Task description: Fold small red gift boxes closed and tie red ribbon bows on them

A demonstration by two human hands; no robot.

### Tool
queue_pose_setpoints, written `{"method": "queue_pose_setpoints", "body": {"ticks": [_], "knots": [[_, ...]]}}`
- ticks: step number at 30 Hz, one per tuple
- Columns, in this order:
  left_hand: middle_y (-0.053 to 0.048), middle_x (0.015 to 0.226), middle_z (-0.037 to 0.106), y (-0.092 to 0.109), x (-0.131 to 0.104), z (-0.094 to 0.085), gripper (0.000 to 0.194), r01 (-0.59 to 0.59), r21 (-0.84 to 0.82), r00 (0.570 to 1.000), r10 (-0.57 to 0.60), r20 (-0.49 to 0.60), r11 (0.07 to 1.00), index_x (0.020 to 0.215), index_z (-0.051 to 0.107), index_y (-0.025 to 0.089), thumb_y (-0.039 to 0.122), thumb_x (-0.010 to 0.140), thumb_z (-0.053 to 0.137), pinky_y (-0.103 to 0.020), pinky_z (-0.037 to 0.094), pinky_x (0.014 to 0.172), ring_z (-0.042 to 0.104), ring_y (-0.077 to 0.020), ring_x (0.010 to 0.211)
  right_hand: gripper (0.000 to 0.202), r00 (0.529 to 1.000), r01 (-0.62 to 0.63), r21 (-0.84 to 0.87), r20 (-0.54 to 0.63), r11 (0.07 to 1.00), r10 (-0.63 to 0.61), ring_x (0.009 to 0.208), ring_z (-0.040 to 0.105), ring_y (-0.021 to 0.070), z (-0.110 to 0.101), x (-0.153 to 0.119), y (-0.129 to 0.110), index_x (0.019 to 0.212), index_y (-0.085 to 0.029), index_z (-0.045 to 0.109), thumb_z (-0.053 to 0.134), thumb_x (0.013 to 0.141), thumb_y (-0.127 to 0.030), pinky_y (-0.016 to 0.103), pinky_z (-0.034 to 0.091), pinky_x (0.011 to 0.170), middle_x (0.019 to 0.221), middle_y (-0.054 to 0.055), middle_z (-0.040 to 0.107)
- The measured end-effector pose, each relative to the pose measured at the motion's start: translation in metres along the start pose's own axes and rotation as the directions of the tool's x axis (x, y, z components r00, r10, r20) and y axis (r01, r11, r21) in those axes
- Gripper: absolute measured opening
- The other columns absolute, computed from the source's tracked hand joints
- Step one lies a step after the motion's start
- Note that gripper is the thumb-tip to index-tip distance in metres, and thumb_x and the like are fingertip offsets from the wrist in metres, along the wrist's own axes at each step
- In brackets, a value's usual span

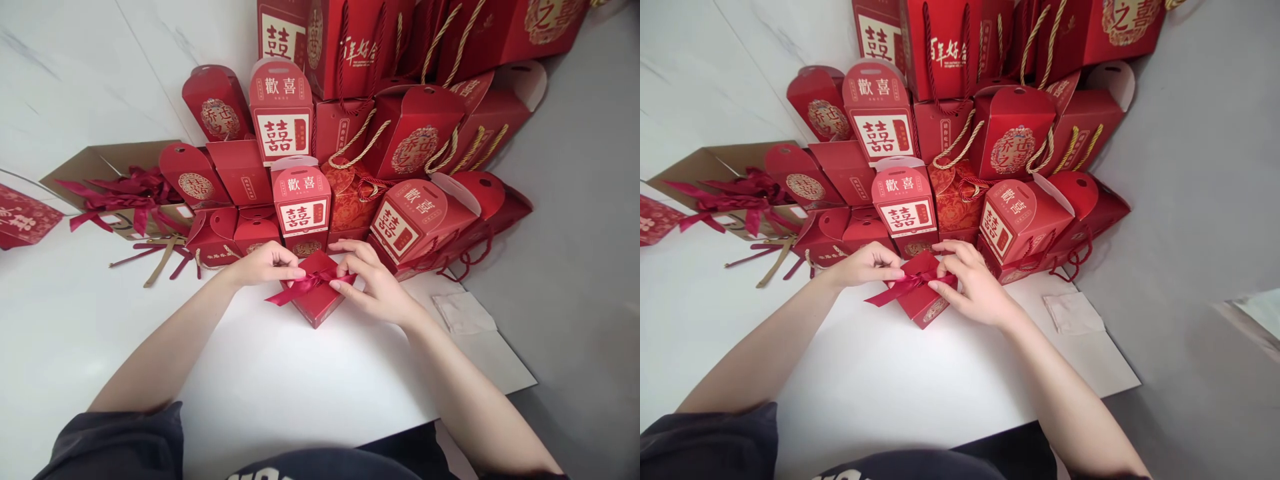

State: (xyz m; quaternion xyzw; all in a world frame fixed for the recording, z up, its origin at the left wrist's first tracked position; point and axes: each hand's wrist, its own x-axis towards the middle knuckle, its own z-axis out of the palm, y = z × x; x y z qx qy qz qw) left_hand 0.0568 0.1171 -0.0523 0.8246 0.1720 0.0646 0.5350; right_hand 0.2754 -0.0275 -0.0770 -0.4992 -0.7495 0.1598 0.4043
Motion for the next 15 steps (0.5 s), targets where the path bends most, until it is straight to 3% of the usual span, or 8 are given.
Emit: {"method": "queue_pose_setpoints", "body": {"ticks": [3, 7, 11, 15], "knots": [[-0.001, 0.055, 0.058, 0.0022, -0.0001, 0.0013, 0.037, -0.003, 0.04, 1.0, 0.004, -0.013, 0.999, 0.056, 0.062, 0.011, 0.035, 0.084, 0.066, -0.019, 0.037, 0.051, 0.047, -0.0069, 0.051, 0.02, 1.0, -0.018, 0.027, -0.023, 0.999, 0.019, 0.132, 0.043, 0.0269, 0.0011, 0.0001, -0.0027, 0.073, -0.023, 0.057, 0.06, 0.091, -0.031, 0.048, 0.035, 0.111, 0.133, 0.008, 0.054], [0.0, 0.053, 0.054, 0.0007, 0.0002, 0.0028, 0.039, 0.003, 0.05, 0.999, -0.001, -0.04, 0.999, 0.055, 0.061, 0.011, 0.035, 0.086, 0.063, -0.02, 0.036, 0.051, 0.044, -0.007, 0.05, 0.029, 0.99, -0.13, 0.164, -0.028, 0.978, 0.136, 0.132, 0.045, 0.0261, 0.0004, -0.0002, -0.0048, 0.066, -0.022, 0.058, 0.059, 0.092, -0.033, 0.048, 0.034, 0.111, 0.137, 0.007, 0.055], [0.001, 0.05, 0.05, -0.0035, 0.0015, 0.0041, 0.041, -0.022, 0.058, 0.999, 0.025, -0.047, 0.998, 0.053, 0.058, 0.011, 0.035, 0.086, 0.062, -0.02, 0.034, 0.05, 0.042, -0.0064, 0.049, 0.033, 0.96, -0.266, 0.317, -0.004, 0.91, 0.281, 0.133, 0.047, 0.0273, 0.0013, 0.0001, -0.0009, 0.061, -0.021, 0.06, 0.06, 0.091, -0.035, 0.049, 0.034, 0.111, 0.139, 0.007, 0.055], [0.002, 0.048, 0.048, -0.0075, 0.0039, 0.0069, 0.043, -0.037, 0.069, 0.998, 0.041, -0.057, 0.997, 0.051, 0.055, 0.011, 0.034, 0.086, 0.061, -0.019, 0.031, 0.047, 0.04, -0.0055, 0.046, 0.036, 0.93, -0.347, 0.355, 0.006, 0.868, 0.369, 0.136, 0.045, 0.0291, 0.0018, 0.0008, 0.0033, 0.057, -0.021, 0.061, 0.061, 0.089, -0.037, 0.05, 0.033, 0.111, 0.139, 0.009, 0.057]]}}
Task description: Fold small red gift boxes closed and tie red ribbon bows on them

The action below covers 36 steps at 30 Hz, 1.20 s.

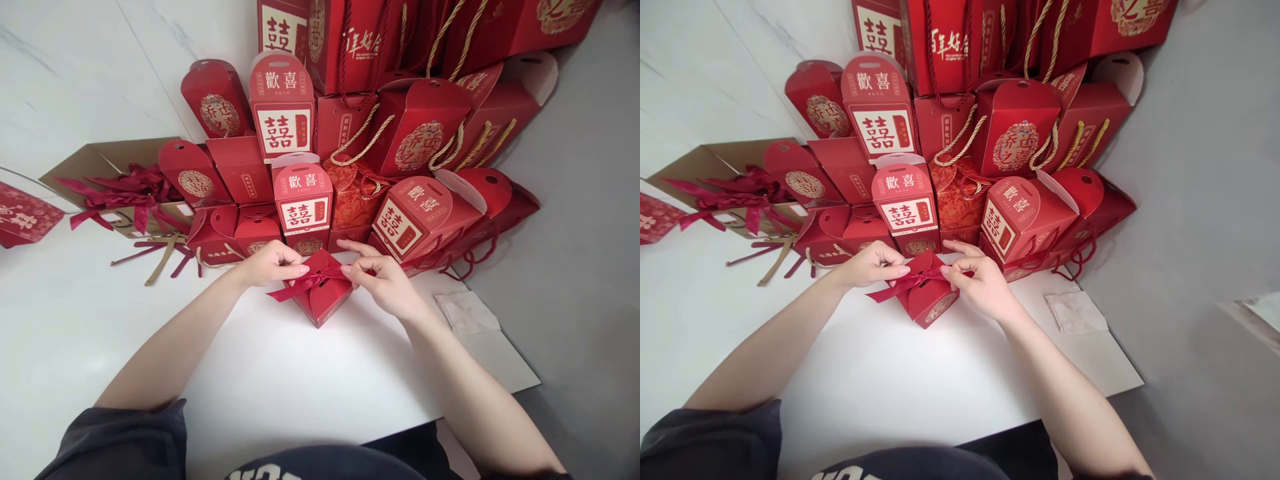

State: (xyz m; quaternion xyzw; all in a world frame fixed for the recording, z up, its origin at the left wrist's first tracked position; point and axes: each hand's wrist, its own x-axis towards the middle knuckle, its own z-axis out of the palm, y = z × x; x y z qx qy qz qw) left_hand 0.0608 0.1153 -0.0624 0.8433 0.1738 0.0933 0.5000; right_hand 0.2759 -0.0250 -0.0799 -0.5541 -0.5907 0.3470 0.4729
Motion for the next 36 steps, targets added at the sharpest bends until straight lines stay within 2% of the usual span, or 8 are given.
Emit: {"method": "queue_pose_setpoints", "body": {"ticks": [6, 13, 17, 21, 24, 28, 31, 36], "knots": [[0.003, 0.049, 0.047, -0.004, 0.001, 0.006, 0.043, 0.029, -0.096, 1.0, -0.029, 0.004, 0.995, 0.051, 0.048, 0.013, 0.034, 0.086, 0.061, -0.019, 0.036, 0.049, 0.042, -0.0061, 0.047, 0.036, 0.998, 0.068, -0.072, 0.019, 0.995, -0.067, 0.126, 0.054, 0.0269, -0.006, -0.001, -0.003, 0.057, -0.02, 0.056, 0.06, 0.089, -0.035, 0.046, 0.039, 0.105, 0.131, 0.01, 0.062], [0.004, 0.05, 0.043, -0.001, 0.002, 0.007, 0.045, 0.057, -0.034, 0.998, -0.057, 0.002, 0.998, 0.052, 0.044, 0.014, 0.038, 0.084, 0.063, -0.021, 0.028, 0.049, 0.034, -0.0057, 0.048, 0.018, 0.968, 0.241, -0.298, 0.006, 0.924, -0.25, 0.129, 0.049, 0.0279, -0.005, -0.004, -0.008, 0.077, -0.022, 0.06, 0.065, 0.088, -0.036, 0.045, 0.04, 0.105, 0.134, 0.011, 0.056], [0.005, 0.049, 0.034, 0.002, 0.002, 0.01, 0.046, 0.051, 0.045, 0.998, -0.05, -0.022, 0.998, 0.051, 0.039, 0.015, 0.038, 0.084, 0.062, -0.022, 0.023, 0.049, 0.029, -0.0058, 0.049, 0.017, 0.943, 0.309, -0.357, -0.008, 0.881, -0.334, 0.128, 0.048, 0.0271, 0.007, -0.003, -0.007, 0.075, -0.023, 0.061, 0.06, 0.091, -0.03, 0.046, 0.038, 0.106, 0.136, 0.009, 0.055], [0.006, 0.051, 0.027, 0.006, 0.001, 0.014, 0.05, 0.034, 0.121, 0.998, -0.026, -0.063, 0.992, 0.052, 0.029, 0.016, 0.037, 0.081, 0.064, -0.023, 0.018, 0.049, 0.024, -0.0059, 0.05, 0.028, 0.95, 0.252, -0.276, -0.113, 0.928, -0.291, 0.126, 0.051, 0.0251, 0.02, 0.001, -0.003, 0.063, -0.021, 0.055, 0.058, 0.09, -0.025, 0.044, 0.04, 0.106, 0.135, 0.009, 0.058], [0.006, 0.051, 0.022, 0.009, 0.001, 0.015, 0.053, 0.048, 0.103, 0.996, -0.04, -0.082, 0.994, 0.052, 0.023, 0.017, 0.036, 0.082, 0.062, -0.024, 0.017, 0.049, 0.02, -0.0057, 0.05, 0.032, 0.952, 0.197, -0.252, -0.18, 0.948, -0.246, 0.127, 0.05, 0.0256, 0.026, 0.004, 0.0, 0.056, -0.021, 0.048, 0.059, 0.086, -0.022, 0.044, 0.038, 0.107, 0.134, 0.01, 0.06], [0.006, 0.049, 0.022, 0.009, 0.002, 0.017, 0.052, 0.079, 0.082, 0.993, -0.071, -0.089, 0.994, 0.05, 0.023, 0.017, 0.034, 0.083, 0.06, -0.024, 0.017, 0.048, 0.022, -0.0053, 0.048, 0.033, 0.957, 0.148, -0.232, -0.212, 0.961, -0.199, 0.126, 0.052, 0.0263, 0.026, 0.006, 0.004, 0.054, -0.021, 0.045, 0.059, 0.084, -0.021, 0.045, 0.039, 0.106, 0.132, 0.011, 0.062], [0.006, 0.05, 0.022, 0.006, 0.001, 0.016, 0.052, 0.08, 0.07, 0.994, -0.074, -0.082, 0.994, 0.051, 0.023, 0.018, 0.034, 0.083, 0.061, -0.024, 0.017, 0.049, 0.022, -0.0055, 0.049, 0.037, 0.975, 0.132, -0.195, -0.153, 0.972, -0.163, 0.125, 0.053, 0.0267, 0.018, 0.004, 0.004, 0.053, -0.021, 0.042, 0.06, 0.085, -0.024, 0.046, 0.038, 0.105, 0.135, 0.01, 0.059], [0.006, 0.052, 0.027, 0.002, -0.001, 0.012, 0.05, 0.096, 0.043, 0.995, -0.095, -0.025, 0.995, 0.054, 0.03, 0.017, 0.039, 0.079, 0.068, -0.023, 0.019, 0.05, 0.025, -0.0062, 0.05, 0.033, 0.99, 0.142, -0.117, 0.035, 0.983, -0.138, 0.13, 0.049, 0.026, -0.005, -0.002, -0.001, 0.058, -0.02, 0.044, 0.059, 0.087, -0.024, 0.045, 0.038, 0.105, 0.138, 0.009, 0.055]]}}
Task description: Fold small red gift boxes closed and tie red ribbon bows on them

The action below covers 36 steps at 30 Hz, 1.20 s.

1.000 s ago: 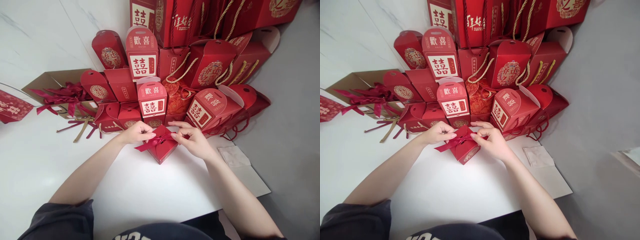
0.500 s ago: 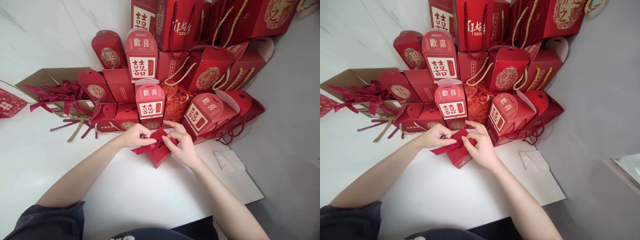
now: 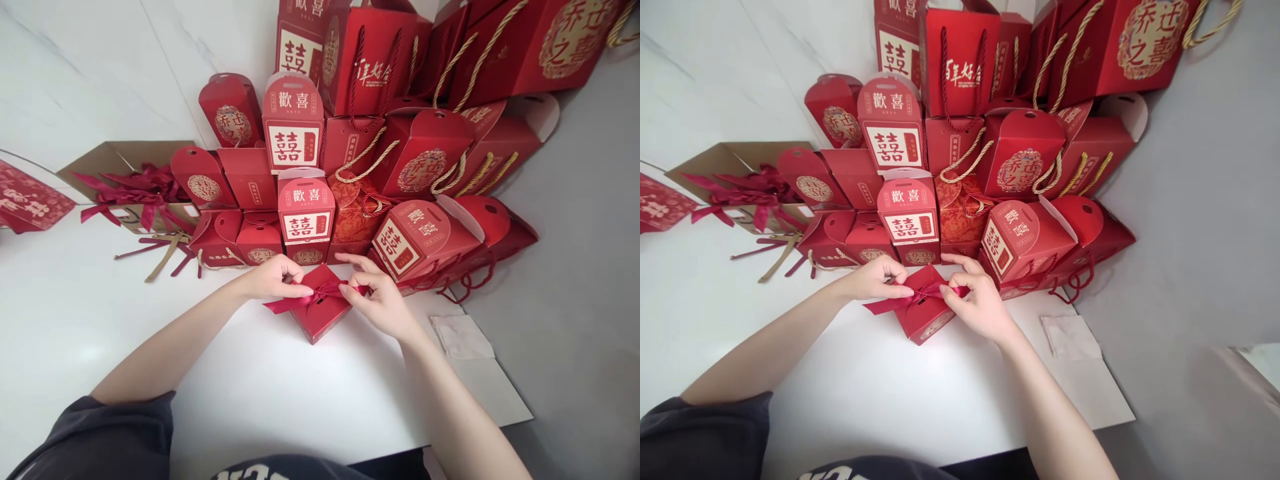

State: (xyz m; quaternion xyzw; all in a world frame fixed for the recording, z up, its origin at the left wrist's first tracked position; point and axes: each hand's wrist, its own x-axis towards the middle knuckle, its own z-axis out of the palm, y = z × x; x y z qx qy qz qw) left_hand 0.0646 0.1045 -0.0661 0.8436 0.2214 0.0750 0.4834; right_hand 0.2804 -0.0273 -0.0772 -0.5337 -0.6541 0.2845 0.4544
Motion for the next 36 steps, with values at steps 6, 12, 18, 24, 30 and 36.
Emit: {"method": "queue_pose_setpoints", "body": {"ticks": [6, 12, 18, 24, 30, 36], "knots": [[0.006, 0.055, 0.038, 0.004, -0.004, -0.012, 0.039, 0.066, -0.04, 0.988, -0.06, 0.143, 0.997, 0.06, 0.047, 0.015, 0.039, 0.069, 0.077, -0.022, 0.022, 0.048, 0.031, -0.0068, 0.05, 0.026, 0.974, -0.003, -0.126, 0.226, 0.992, 0.032, 0.128, 0.051, 0.0255, -0.018, -0.006, -0.012, 0.061, -0.02, 0.052, 0.059, 0.086, -0.018, 0.043, 0.037, 0.106, 0.135, 0.009, 0.057], [0.006, 0.059, 0.044, 0.018, -0.016, -0.017, 0.038, 0.14, 0.018, 0.986, -0.142, 0.087, 0.99, 0.072, 0.052, 0.017, 0.037, 0.061, 0.083, -0.021, 0.026, 0.05, 0.038, -0.0087, 0.054, 0.017, 0.885, -0.012, -0.179, 0.457, 0.984, 0.093, 0.102, 0.064, 0.0209, -0.038, -0.01, -0.013, 0.076, -0.02, 0.059, 0.056, 0.092, -0.025, 0.035, 0.047, 0.089, 0.114, 0.007, 0.066], [0.0, 0.074, 0.06, 0.029, -0.039, 0.005, 0.03, 0.2, -0.202, 0.969, -0.225, -0.104, 0.959, 0.078, 0.057, 0.017, 0.046, 0.079, 0.068, -0.023, 0.038, 0.061, 0.052, -0.0127, 0.066, 0.019, 0.968, -0.094, -0.378, 0.18, 0.921, 0.173, 0.093, 0.063, 0.022, -0.045, -0.025, -0.045, 0.104, -0.022, 0.059, 0.054, 0.095, -0.039, 0.034, 0.047, 0.08, 0.101, 0.006, 0.067], [0.006, 0.057, 0.036, 0.018, -0.04, 0.041, 0.044, 0.103, -0.32, 0.803, -0.268, -0.532, 0.942, 0.062, 0.04, 0.017, 0.049, 0.083, 0.062, -0.022, 0.027, 0.053, 0.034, -0.0086, 0.054, 0.024, 0.935, 0.354, -0.543, 0.195, 0.761, -0.296, 0.082, 0.057, 0.023, 0.035, -0.022, -0.057, 0.103, -0.019, 0.061, 0.06, 0.092, -0.039, 0.038, 0.04, 0.078, 0.085, 0.006, 0.065], [0.006, 0.056, 0.026, 0.017, -0.039, 0.055, 0.055, 0.159, -0.241, 0.738, -0.278, -0.615, 0.957, 0.056, 0.03, 0.018, 0.05, 0.075, 0.07, -0.023, 0.023, 0.052, 0.027, -0.008, 0.054, 0.022, 0.871, 0.489, -0.521, 0.243, 0.7, -0.428, 0.077, 0.053, 0.0212, 0.081, -0.023, -0.034, 0.1, -0.021, 0.067, 0.046, 0.098, -0.017, 0.036, 0.037, 0.071, 0.078, 0.006, 0.064], [0.006, 0.056, 0.026, 0.022, -0.049, 0.059, 0.057, 0.162, -0.227, 0.796, -0.263, -0.545, 0.96, 0.057, 0.028, 0.018, 0.05, 0.074, 0.072, -0.023, 0.023, 0.053, 0.028, -0.0082, 0.056, 0.01, 0.873, 0.395, -0.014, 0.317, 0.919, -0.371, 0.082, 0.056, 0.0196, 0.036, -0.032, -0.036, 0.091, -0.023, 0.066, 0.056, 0.094, -0.024, 0.036, 0.044, 0.078, 0.085, 0.004, 0.067]]}}
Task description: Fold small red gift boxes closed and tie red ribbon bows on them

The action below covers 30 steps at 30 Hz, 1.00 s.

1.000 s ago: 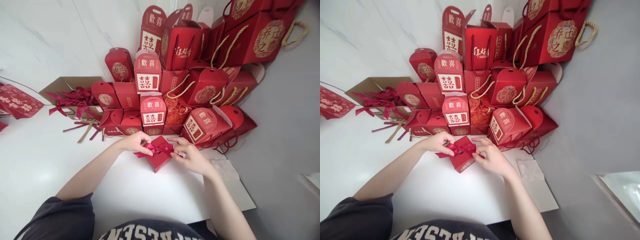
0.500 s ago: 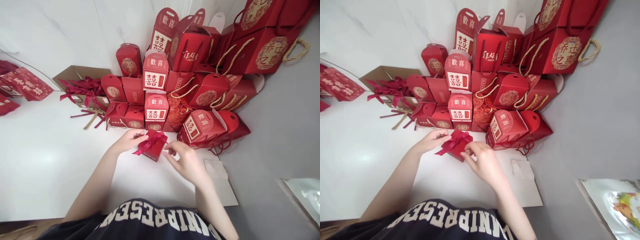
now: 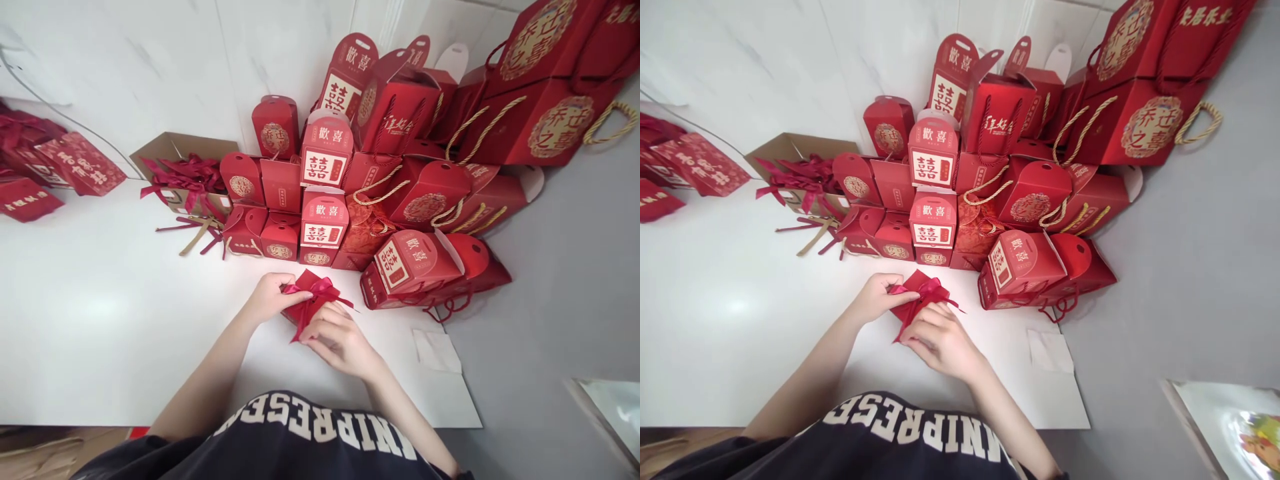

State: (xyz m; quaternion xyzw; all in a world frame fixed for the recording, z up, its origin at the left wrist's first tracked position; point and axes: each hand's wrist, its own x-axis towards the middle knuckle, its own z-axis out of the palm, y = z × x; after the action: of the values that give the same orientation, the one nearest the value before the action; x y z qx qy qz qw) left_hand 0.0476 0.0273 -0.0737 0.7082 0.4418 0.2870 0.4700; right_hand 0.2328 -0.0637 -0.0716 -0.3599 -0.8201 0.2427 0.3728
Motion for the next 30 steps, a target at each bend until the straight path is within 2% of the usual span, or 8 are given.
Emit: {"method": "queue_pose_setpoints", "body": {"ticks": [6, 11, 13, 15, 17, 19, 24, 30], "knots": [[0.006, 0.059, 0.023, 0.002, 0.0, 0.0, 0.06, 0.002, 0.015, 1.0, -0.003, 0.03, 1.0, 0.058, 0.026, 0.018, 0.05, 0.07, 0.075, -0.022, 0.02, 0.054, 0.025, -0.0076, 0.056, 0.013, 0.981, -0.116, 0.01, 0.157, 0.993, 0.113, 0.084, 0.06, 0.0184, -0.031, -0.013, 0.003, 0.088, -0.022, 0.067, 0.055, 0.094, -0.022, 0.035, 0.045, 0.08, 0.089, 0.005, 0.067], [0.007, 0.059, 0.028, -0.001, 0.002, -0.001, 0.057, 0.026, -0.038, 0.997, -0.023, 0.074, 0.999, 0.059, 0.03, 0.018, 0.05, 0.069, 0.076, -0.021, 0.024, 0.054, 0.03, -0.0075, 0.056, 0.005, 0.921, -0.203, 0.126, 0.361, 0.971, 0.146, 0.076, 0.064, 0.0152, -0.064, -0.015, -0.02, 0.09, -0.023, 0.068, 0.064, 0.09, -0.025, 0.029, 0.049, 0.075, 0.086, 0.002, 0.069], [0.007, 0.059, 0.03, -0.002, 0.001, -0.001, 0.056, 0.022, -0.057, 0.995, -0.016, 0.098, 0.998, 0.06, 0.032, 0.017, 0.049, 0.068, 0.078, -0.021, 0.024, 0.054, 0.031, -0.0078, 0.057, 0.009, 0.941, -0.214, 0.179, 0.301, 0.96, 0.153, 0.078, 0.064, 0.0162, -0.079, -0.006, -0.026, 0.094, -0.023, 0.068, 0.062, 0.091, -0.03, 0.028, 0.049, 0.074, 0.087, 0.003, 0.07], [0.007, 0.059, 0.031, -0.001, 0.0, -0.001, 0.055, 0.019, -0.055, 0.994, -0.012, 0.113, 0.998, 0.06, 0.034, 0.017, 0.047, 0.066, 0.08, -0.021, 0.024, 0.055, 0.031, -0.0081, 0.057, 0.017, 0.953, -0.282, 0.153, 0.155, 0.947, 0.259, 0.079, 0.063, 0.0171, -0.085, 0.009, -0.022, 0.091, -0.023, 0.066, 0.054, 0.096, -0.034, 0.029, 0.048, 0.075, 0.086, 0.004, 0.069], [0.007, 0.059, 0.035, 0.001, -0.003, -0.001, 0.052, 0.03, -0.066, 0.988, -0.019, 0.151, 0.997, 0.062, 0.037, 0.017, 0.046, 0.065, 0.08, -0.022, 0.026, 0.056, 0.033, -0.0087, 0.058, 0.026, 0.922, -0.381, 0.087, -0.033, 0.92, 0.385, 0.083, 0.062, 0.0185, -0.079, 0.025, -0.007, 0.091, -0.022, 0.064, 0.045, 0.099, -0.039, 0.031, 0.047, 0.079, 0.087, 0.004, 0.067], [0.006, 0.062, 0.04, 0.005, -0.006, -0.002, 0.048, 0.046, -0.081, 0.98, -0.03, 0.195, 0.996, 0.064, 0.04, 0.017, 0.043, 0.066, 0.08, -0.022, 0.029, 0.058, 0.036, -0.0094, 0.06, 0.027, 0.901, -0.419, 0.065, -0.094, 0.906, 0.424, 0.095, 0.06, 0.0208, -0.064, 0.035, 0.015, 0.095, -0.022, 0.063, 0.046, 0.098, -0.042, 0.033, 0.045, 0.086, 0.097, 0.006, 0.065], [0.004, 0.067, 0.049, 0.015, -0.01, -0.007, 0.038, 0.014, 0.055, 0.977, -0.026, 0.212, 0.998, 0.069, 0.046, 0.017, 0.039, 0.069, 0.078, -0.024, 0.034, 0.062, 0.043, -0.012, 0.065, 0.031, 0.89, -0.445, 0.36, 0.073, 0.82, 0.451, 0.114, 0.057, 0.0209, -0.034, 0.03, 0.049, 0.083, -0.021, 0.058, 0.047, 0.096, -0.046, 0.034, 0.042, 0.097, 0.119, 0.008, 0.062], [0.004, 0.073, 0.051, 0.022, -0.012, -0.01, 0.025, -0.068, 0.189, 0.989, 0.041, 0.144, 0.98, 0.08, 0.051, 0.019, 0.033, 0.075, 0.072, -0.026, 0.039, 0.067, 0.047, -0.0133, 0.069, 0.02, 0.896, -0.442, 0.402, 0.157, 0.802, 0.415, 0.124, 0.053, 0.0216, -0.041, 0.019, 0.051, 0.084, -0.021, 0.055, 0.065, 0.088, -0.038, 0.038, 0.036, 0.107, 0.128, 0.009, 0.059]]}}
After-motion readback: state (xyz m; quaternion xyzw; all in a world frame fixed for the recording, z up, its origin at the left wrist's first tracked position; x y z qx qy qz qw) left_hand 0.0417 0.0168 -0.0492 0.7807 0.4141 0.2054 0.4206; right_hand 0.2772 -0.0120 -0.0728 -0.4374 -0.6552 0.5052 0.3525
